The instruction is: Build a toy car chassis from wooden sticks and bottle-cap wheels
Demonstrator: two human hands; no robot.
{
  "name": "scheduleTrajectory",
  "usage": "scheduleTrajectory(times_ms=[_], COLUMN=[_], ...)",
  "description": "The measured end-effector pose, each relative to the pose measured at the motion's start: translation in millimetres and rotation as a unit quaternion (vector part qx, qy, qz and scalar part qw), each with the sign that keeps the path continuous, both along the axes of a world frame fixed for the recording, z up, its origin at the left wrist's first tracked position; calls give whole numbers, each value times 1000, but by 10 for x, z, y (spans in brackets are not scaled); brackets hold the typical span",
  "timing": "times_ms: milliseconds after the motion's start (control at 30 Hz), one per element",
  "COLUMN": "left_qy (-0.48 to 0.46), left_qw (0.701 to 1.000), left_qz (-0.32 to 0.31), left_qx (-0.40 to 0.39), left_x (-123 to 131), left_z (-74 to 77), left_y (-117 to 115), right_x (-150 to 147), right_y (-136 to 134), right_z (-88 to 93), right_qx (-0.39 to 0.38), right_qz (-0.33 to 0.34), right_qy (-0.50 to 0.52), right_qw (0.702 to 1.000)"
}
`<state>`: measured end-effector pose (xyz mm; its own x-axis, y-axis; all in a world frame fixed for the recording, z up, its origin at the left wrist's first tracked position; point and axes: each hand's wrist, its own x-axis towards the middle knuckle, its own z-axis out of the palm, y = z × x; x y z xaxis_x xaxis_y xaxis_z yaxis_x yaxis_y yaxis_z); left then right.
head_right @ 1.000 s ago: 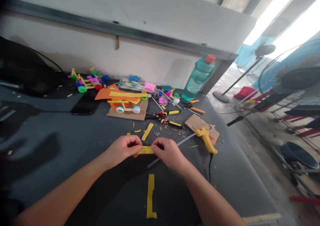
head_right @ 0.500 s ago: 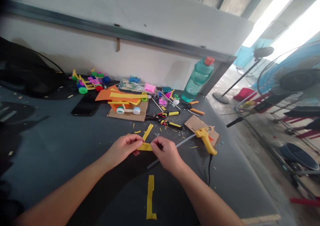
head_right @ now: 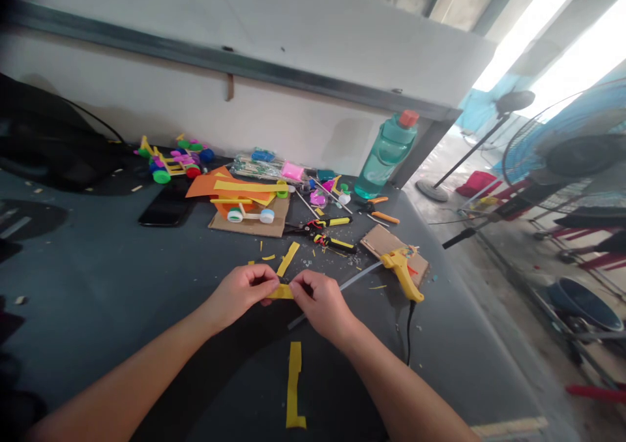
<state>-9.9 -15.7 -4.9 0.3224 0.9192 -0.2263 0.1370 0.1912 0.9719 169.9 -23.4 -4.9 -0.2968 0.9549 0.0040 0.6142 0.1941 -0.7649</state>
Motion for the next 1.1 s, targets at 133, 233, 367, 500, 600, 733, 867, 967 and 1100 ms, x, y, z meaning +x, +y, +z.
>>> scheduleTrajectory(times_ms=[133, 233, 367, 500, 600, 733, 867, 967, 1100], left_qy=[-4, -11, -13, -7, -9, -28, -35, -23, -17], left_qw=[1000, 1000, 1000, 1000, 1000, 999, 998, 999, 999], left_qz=[6, 6, 7, 8, 9, 3, -26, -30, -25], left_qx=[-8, -9, -14, -18, -18, -18, -36, -30, -21], left_x=[0, 1, 7, 10, 6, -11, -24, -29, -32], left_z=[-14, -36, -52, -43, -45, -67, -83, -81, -62], left_y=[2, 5, 8, 7, 6, 11, 17, 14, 7], right_x=[-2, -3, -3, -8, -9, 3, 15, 18, 25], right_y=[-7, -9, -7, -1, 3, 6, 7, 7, 9], right_z=[-5, -8, -14, -16, -13, -3, 11, 21, 24], right_qx=[20, 27, 29, 24, 19, 20, 20, 15, 16], right_qz=[4, 6, 1, -4, -8, -18, -25, -21, -8], right_qy=[-7, -10, -10, -6, -2, 3, 9, 4, 4], right_qw=[1000, 1000, 1000, 1000, 1000, 1000, 999, 1000, 1000])
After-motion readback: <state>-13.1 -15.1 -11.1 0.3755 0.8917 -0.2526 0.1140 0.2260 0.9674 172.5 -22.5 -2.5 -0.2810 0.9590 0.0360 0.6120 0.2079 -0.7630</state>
